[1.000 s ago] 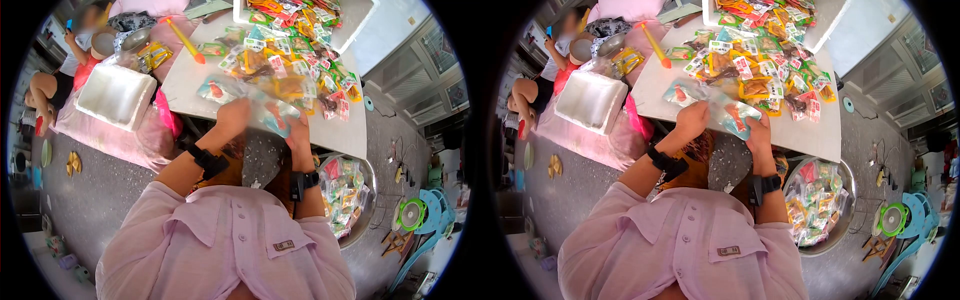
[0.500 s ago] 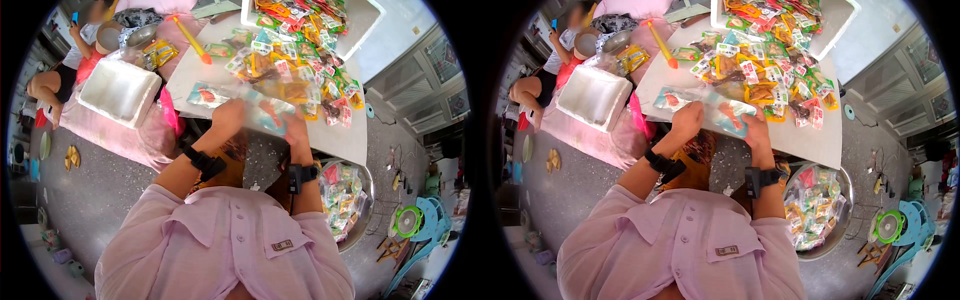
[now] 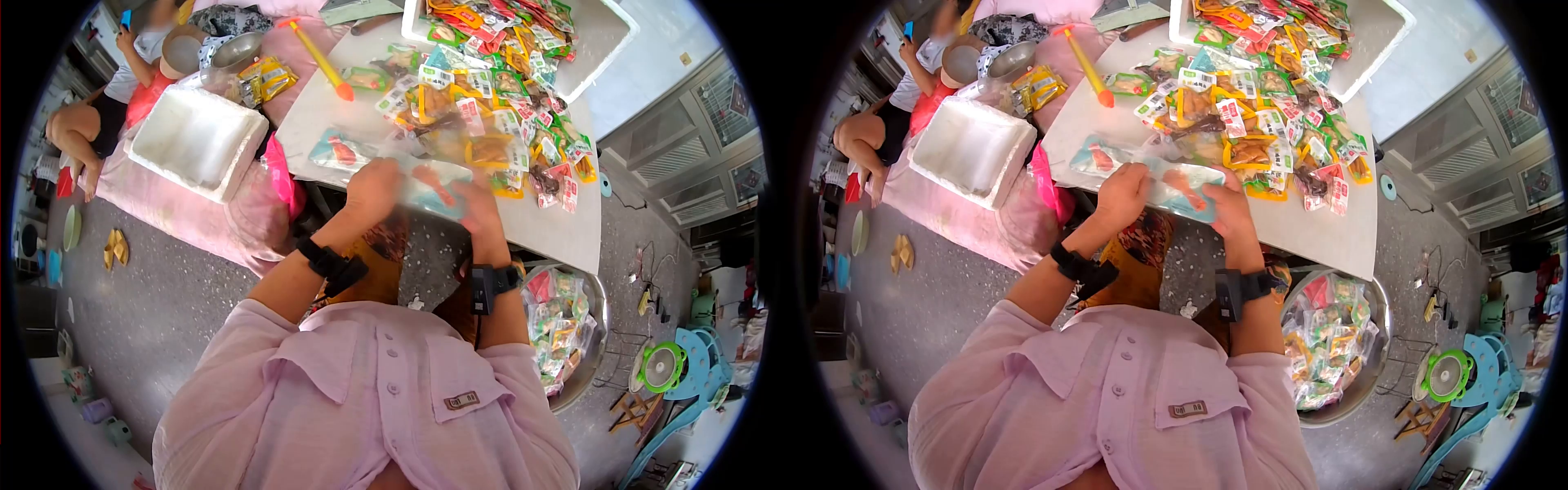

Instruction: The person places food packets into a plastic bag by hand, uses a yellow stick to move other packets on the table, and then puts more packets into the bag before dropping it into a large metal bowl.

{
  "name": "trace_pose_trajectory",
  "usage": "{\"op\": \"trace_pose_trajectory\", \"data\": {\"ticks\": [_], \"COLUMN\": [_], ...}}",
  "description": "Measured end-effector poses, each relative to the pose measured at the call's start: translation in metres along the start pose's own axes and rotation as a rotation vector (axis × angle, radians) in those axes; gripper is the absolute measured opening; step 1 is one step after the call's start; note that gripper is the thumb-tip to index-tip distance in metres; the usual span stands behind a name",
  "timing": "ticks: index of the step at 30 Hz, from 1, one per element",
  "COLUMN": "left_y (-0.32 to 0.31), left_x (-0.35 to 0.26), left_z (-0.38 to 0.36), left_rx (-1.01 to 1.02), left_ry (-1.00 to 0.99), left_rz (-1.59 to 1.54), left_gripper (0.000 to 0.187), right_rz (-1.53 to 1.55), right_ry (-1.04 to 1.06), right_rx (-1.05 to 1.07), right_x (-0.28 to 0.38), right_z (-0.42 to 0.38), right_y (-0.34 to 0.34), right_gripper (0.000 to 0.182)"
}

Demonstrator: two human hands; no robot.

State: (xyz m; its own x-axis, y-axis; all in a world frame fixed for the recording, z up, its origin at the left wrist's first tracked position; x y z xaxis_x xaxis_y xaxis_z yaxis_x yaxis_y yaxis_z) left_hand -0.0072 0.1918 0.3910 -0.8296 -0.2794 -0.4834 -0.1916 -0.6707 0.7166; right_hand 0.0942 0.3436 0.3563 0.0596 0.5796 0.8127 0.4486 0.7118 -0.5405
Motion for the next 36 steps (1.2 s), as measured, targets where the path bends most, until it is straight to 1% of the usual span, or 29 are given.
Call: {"op": "trace_pose_trajectory", "data": {"ticks": [3, 4, 7, 8, 11, 14, 15, 17, 18, 21, 22, 25, 26, 29, 30, 31, 33, 35, 36], "left_y": [-0.003, -0.003, 0.002, 0.001, 0.0, 0.006, 0.007, -0.001, -0.004, -0.003, -0.004, -0.001, -0.002, -0.006, -0.01, -0.017, -0.022, -0.023, -0.025], "left_x": [-0.002, -0.002, 0.0, 0.001, 0.006, 0.005, 0.003, 0.005, 0.008, 0.011, 0.016, 0.024, 0.025, 0.033, 0.037, 0.042, 0.044, 0.042, 0.043], "left_z": [-0.001, -0.001, -0.001, -0.004, -0.012, -0.014, -0.014, -0.016, -0.016, -0.015, -0.016, -0.015, -0.014, -0.009, -0.008, -0.007, -0.004, -0.007, -0.008], "left_rx": [-0.001, 0.007, 0.02, 0.02, 0.007, -0.01, -0.013, -0.014, -0.014, -0.084, -0.067, -0.099, -0.109, -0.146, -0.142, -0.14, -0.14, -0.14, -0.142], "left_ry": [-0.014, -0.025, -0.036, -0.025, -0.011, -0.046, -0.069, -0.041, -0.025, -0.12, -0.099, -0.066, -0.076, -0.098, -0.132, -0.166, -0.194, -0.184, -0.238], "left_rz": [0.011, 0.008, 0.024, 0.041, 0.044, -0.003, -0.026, -0.011, -0.001, -0.083, -0.104, -0.12, -0.134, -0.165, -0.144, -0.124, -0.106, -0.102, -0.08], "left_gripper": [0.008, 0.007, 0.006, 0.006, 0.006, 0.007, 0.007, 0.006, 0.006, 0.008, 0.009, 0.01, 0.009, 0.007, 0.007, 0.006, 0.005, 0.005, 0.006], "right_rz": [-0.053, 0.004, -0.231, -0.459, -0.961, -1.042, -0.973, -0.831, -0.748, -0.587, -0.45, -0.196, -0.235, -0.38, -0.325, -0.444, -0.758, -0.923, -0.826], "right_ry": [-0.024, -0.051, -0.004, 0.021, 0.361, -0.048, -0.047, -0.043, -0.133, -0.166, -0.281, -0.377, -0.39, -0.33, -0.26, -0.122, 0.112, 0.4, 0.403], "right_rx": [-0.085, -0.005, -0.096, -0.114, -0.1, -0.003, -0.008, -0.013, 0.106, -0.08, -0.01, 0.08, 0.093, 0.086, 0.022, 0.115, 0.17, 0.205, 0.123], "right_x": [-0.015, -0.017, -0.037, -0.038, -0.024, -0.015, -0.015, -0.022, -0.025, -0.033, -0.046, -0.054, -0.052, -0.028, -0.016, -0.005, 0.03, 0.075, 0.094], "right_z": [0.014, 0.017, 0.034, 0.04, 0.041, 0.038, 0.037, 0.037, 0.038, 0.033, 0.041, 0.041, 0.042, 0.042, 0.042, 0.054, 0.081, 0.11, 0.115], "right_y": [-0.028, -0.04, -0.056, -0.058, -0.063, -0.052, -0.052, -0.057, -0.062, -0.083, -0.08, -0.075, -0.069, -0.05, -0.042, -0.026, 0.011, 0.039, 0.039], "right_gripper": [0.036, 0.035, 0.033, 0.029, 0.021, 0.013, 0.011, 0.011, 0.007, 0.008, 0.012, 0.009, 0.011, 0.016, 0.02, 0.021, 0.022, 0.022, 0.022]}}
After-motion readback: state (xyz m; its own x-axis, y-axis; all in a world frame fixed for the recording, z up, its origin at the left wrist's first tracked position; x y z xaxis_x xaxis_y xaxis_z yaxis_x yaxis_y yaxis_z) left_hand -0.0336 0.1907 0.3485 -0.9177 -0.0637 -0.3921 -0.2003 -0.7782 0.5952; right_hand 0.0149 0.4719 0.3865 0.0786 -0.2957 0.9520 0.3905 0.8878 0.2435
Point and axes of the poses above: each hand's wrist, its own z-axis towards the middle knuckle, its own y-axis out of the back of the hand, x = y × z, the point moved 4 cm from there along z, towards the middle knuckle, and after that the axes turned 5 degrees about -y, right-handed, at the moved point
